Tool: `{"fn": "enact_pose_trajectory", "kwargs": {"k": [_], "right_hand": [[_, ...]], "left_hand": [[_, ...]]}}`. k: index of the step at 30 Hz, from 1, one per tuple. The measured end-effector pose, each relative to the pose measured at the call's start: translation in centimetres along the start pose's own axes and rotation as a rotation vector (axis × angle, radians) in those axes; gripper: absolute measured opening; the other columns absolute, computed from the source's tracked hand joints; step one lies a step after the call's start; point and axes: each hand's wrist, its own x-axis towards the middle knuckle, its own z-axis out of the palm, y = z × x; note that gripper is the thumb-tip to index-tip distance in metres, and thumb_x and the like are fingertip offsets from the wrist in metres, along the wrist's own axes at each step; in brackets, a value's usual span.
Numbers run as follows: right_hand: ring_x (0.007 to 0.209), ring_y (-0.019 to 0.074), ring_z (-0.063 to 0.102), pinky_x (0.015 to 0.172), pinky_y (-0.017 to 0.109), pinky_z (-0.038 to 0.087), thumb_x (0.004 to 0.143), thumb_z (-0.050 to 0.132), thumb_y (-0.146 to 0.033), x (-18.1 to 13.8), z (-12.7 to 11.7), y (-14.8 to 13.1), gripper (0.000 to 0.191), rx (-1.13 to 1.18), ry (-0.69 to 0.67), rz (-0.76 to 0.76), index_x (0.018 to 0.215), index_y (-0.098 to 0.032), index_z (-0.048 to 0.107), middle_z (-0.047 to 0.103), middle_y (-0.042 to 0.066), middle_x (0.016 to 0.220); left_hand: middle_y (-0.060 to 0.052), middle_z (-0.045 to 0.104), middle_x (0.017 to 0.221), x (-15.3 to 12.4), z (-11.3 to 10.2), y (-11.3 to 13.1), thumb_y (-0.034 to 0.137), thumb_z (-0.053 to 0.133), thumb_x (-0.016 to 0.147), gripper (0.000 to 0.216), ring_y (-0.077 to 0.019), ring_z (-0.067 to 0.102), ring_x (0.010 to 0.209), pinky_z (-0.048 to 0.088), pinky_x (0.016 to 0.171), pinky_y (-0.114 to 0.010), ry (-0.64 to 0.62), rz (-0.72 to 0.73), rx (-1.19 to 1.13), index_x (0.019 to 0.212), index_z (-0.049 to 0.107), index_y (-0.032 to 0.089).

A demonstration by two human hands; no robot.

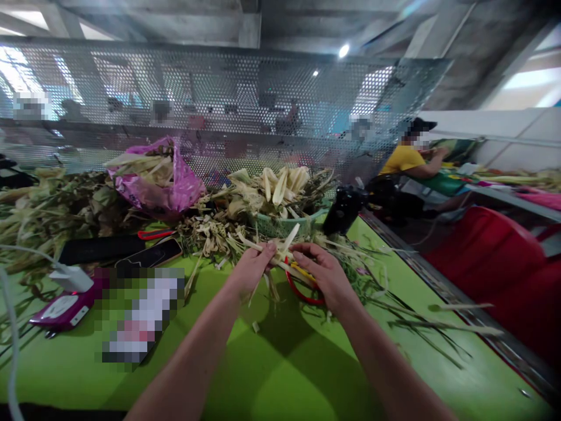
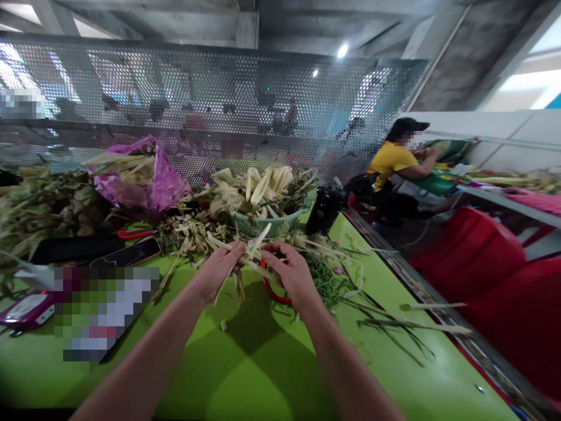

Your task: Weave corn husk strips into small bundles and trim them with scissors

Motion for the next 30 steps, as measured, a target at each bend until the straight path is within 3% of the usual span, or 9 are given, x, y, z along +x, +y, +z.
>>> {"fn": "enact_pose_trajectory", "kwargs": {"k": [3,7,10,16,18,21,24,27,30], "right_hand": [[0.073,0.0186,0.060,0.064,0.029,0.048,0.072,0.067,-0.049,-0.1,0.2,0.0,0.035,0.068,-0.037,-0.004,0.090,-0.018,0.066,0.066,0.004,0.079],[0.066,0.0155,0.057,0.063,0.028,0.046,0.069,0.071,-0.046,0.0,0.3,0.5,0.030,0.128,0.018,0.001,0.077,-0.018,0.064,0.063,0.001,0.070],[0.063,0.0146,0.056,0.062,0.028,0.047,0.068,0.073,-0.044,0.0,0.3,0.6,0.029,0.195,0.059,0.007,0.075,-0.018,0.062,0.063,0.000,0.069],[0.063,0.0147,0.056,0.065,0.029,0.047,0.069,0.072,-0.040,0.3,0.4,0.5,0.026,0.300,0.138,-0.005,0.077,-0.018,0.061,0.062,0.000,0.070],[0.065,0.0154,0.055,0.065,0.030,0.047,0.070,0.071,-0.042,0.4,0.1,0.5,0.027,0.238,0.142,-0.037,0.077,-0.018,0.061,0.060,0.000,0.069],[0.058,0.0137,0.049,0.058,0.027,0.042,0.071,0.070,-0.045,0.3,-0.6,0.1,0.030,-0.063,0.218,-0.118,0.068,-0.018,0.058,0.054,-0.002,0.060],[0.060,0.0136,0.049,0.058,0.026,0.040,0.074,0.069,-0.040,-0.1,-1.1,-0.7,0.023,-0.358,0.317,-0.332,0.073,-0.018,0.061,0.055,0.000,0.066],[0.076,0.0164,0.055,0.069,0.029,0.044,0.082,0.062,-0.029,-0.5,-0.9,-1.6,0.017,-0.456,0.139,-0.517,0.096,-0.020,0.066,0.060,0.004,0.083],[0.082,0.0176,0.057,0.076,0.031,0.044,0.084,0.060,-0.024,-0.5,-0.4,-2.0,0.010,-0.481,-0.023,-0.562,0.090,-0.020,0.067,0.062,0.004,0.084]], "left_hand": [[0.004,0.045,0.057,-0.2,0.4,-0.2,0.058,0.058,0.076,0.041,-0.0076,0.038,0.050,0.031,0.049,-0.021,-0.087,-0.011,0.065,0.072,0.057,0.016],[0.001,0.055,0.065,-0.5,1.1,-0.2,0.057,0.061,0.073,0.043,-0.0105,0.049,0.058,0.039,0.056,-0.022,-0.156,-0.092,-0.027,0.084,0.060,0.016],[-0.005,0.063,0.076,-0.6,1.5,0.0,0.052,0.069,0.068,0.040,-0.0144,0.055,0.071,0.043,0.066,-0.024,-0.132,-0.065,-0.074,0.082,0.065,0.015],[-0.001,0.057,0.061,-0.4,1.4,0.0,0.048,0.068,0.071,0.030,-0.0146,0.050,0.064,0.042,0.067,-0.025,-0.135,0.009,0.072,0.073,0.066,0.017],[-0.001,0.057,0.061,-0.4,1.2,0.0,0.045,0.067,0.073,0.027,-0.0150,0.051,0.064,0.042,0.067,-0.026,-0.159,0.009,0.122,0.074,0.066,0.018],[-0.003,0.063,0.072,-0.4,1.0,0.1,0.039,0.063,0.076,0.021,-0.0172,0.056,0.075,0.043,0.075,-0.027,-0.160,0.086,0.195,0.080,0.067,0.018],[-0.005,0.066,0.085,-0.3,1.0,0.0,0.037,0.060,0.079,0.022,-0.0197,0.057,0.087,0.043,0.082,-0.029,-0.196,0.167,0.266,0.090,0.068,0.019],[-0.006,0.067,0.084,-0.1,1.3,-0.6,0.039,0.060,0.078,0.027,-0.0206,0.058,0.086,0.044,0.079,-0.029,-0.252,0.145,0.282,0.092,0.067,0.017],[-0.006,0.066,0.085,0.1,1.6,-1.5,0.040,0.061,0.078,0.030,-0.0193,0.057,0.083,0.045,0.078,-0.030,-0.310,0.093,0.248,0.093,0.066,0.014]]}}
